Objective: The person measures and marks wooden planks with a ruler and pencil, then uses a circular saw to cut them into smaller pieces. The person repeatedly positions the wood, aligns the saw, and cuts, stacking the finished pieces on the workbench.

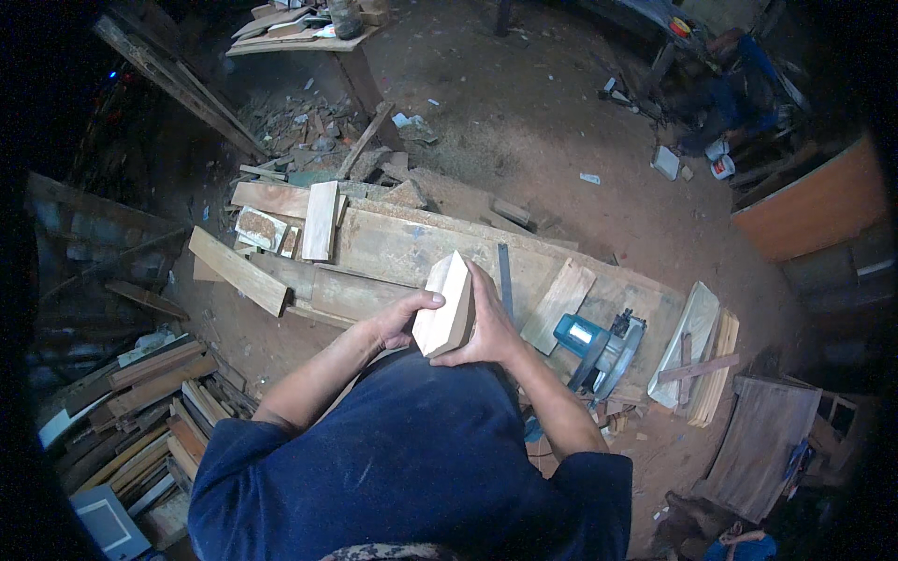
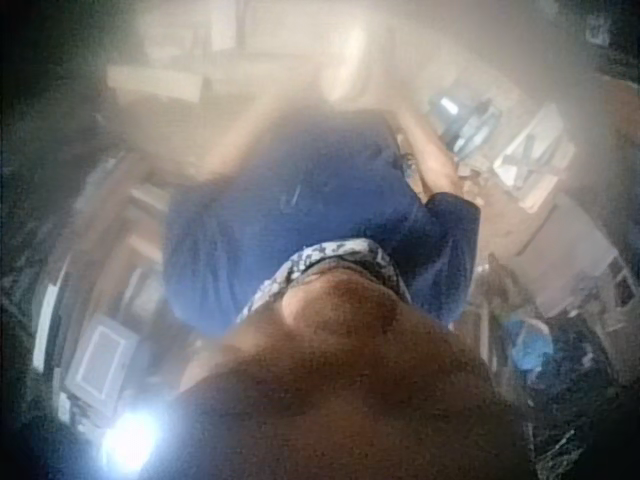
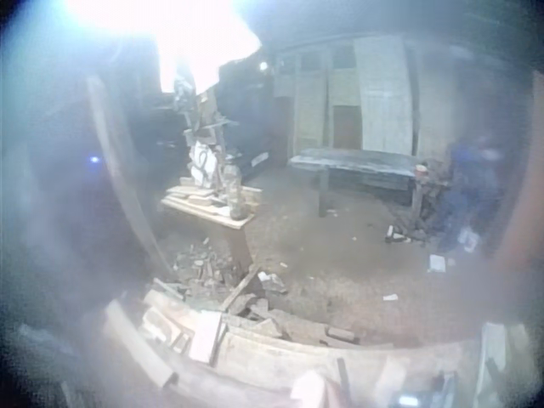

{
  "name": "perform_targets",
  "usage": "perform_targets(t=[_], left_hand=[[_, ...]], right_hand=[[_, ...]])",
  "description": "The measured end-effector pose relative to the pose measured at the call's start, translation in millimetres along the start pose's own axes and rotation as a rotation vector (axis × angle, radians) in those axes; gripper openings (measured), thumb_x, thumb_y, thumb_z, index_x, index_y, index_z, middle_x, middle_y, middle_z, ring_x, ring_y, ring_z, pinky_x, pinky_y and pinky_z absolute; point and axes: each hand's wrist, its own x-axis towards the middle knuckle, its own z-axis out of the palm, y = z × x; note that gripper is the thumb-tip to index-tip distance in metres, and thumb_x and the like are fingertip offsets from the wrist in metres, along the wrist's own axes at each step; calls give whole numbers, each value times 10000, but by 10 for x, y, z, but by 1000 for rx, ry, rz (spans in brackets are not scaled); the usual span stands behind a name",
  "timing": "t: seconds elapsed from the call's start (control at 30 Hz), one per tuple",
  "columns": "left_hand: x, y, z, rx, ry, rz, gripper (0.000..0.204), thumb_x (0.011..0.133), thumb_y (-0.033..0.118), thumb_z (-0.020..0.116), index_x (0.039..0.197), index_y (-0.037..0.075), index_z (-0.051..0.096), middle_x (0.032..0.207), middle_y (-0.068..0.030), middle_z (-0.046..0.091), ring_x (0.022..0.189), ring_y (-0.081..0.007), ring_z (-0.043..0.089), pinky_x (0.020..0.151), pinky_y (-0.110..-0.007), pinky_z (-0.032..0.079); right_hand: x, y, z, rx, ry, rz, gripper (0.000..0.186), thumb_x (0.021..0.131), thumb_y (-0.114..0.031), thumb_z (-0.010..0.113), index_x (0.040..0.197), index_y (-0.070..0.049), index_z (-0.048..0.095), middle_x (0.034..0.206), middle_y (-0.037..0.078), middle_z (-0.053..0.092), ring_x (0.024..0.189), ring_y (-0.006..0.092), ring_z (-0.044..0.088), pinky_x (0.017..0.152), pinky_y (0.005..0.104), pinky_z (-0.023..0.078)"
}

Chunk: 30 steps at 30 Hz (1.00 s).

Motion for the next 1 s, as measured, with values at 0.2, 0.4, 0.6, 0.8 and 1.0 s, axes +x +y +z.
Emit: perform_targets(t=[0.2, 0.4, 0.6, 0.8, 1.0], left_hand=[[0, 65, 223, 26, 28, 43, 718, 940, 416, 642, 1475, -13, 430, 1334, -187, 601, 1219, -287, 616, 1044, -443, 502], [23, 72, 225, 46, 45, 71, 702, 936, 416, 624, 1449, -29, 450, 1304, -201, 612, 1185, -279, 633, 1024, -431, 512], [-144, 166, 411, 439, 25, 358, 1108, 790, 452, 744, 1574, -96, 186, 1515, -302, 404, 1409, -364, 435, 1171, -411, 359], [-408, 85, 235, 982, 217, 689, 1355, 666, 495, 822, 1588, -108, 33, 1602, -369, 211, 1511, -445, 257, 1236, -467, 244], [-621, 121, 449, 1274, 441, 678, 1372, 661, 502, 834, 1567, -137, 26, 1566, -394, 236, 1470, -512, 292, 1231, -490, 272]], right_hand=[[-38, 111, -65, 64, 8, 38, 1597, 399, -528, 1005, 1592, 13, 92, 1569, 290, 291, 1474, 449, 316, 1213, 516, 300], [-11, 163, -19, 99, 26, 8, 1610, 388, -509, 1009, 1603, -6, 79, 1585, 279, 276, 1479, 439, 320, 1213, 506, 304], [-46, 21, -160, -150, 57, -182, 1632, 405, -531, 1007, 1619, -38, 35, 1646, 286, 122, 1529, 460, 186, 1228, 553, 264], [-48, -426, -329, 50, -177, -147, 1607, 512, -666, 938, 1635, -78, -51, 1676, 283, -24, 1560, 452, 50, 1255, 562, 160], [-41, -388, -29, 386, -90, -110, 1565, 607, -668, 908, 1618, -32, -103, 1672, 267, 81, 1548, 372, 176, 1242, 498, 215]])
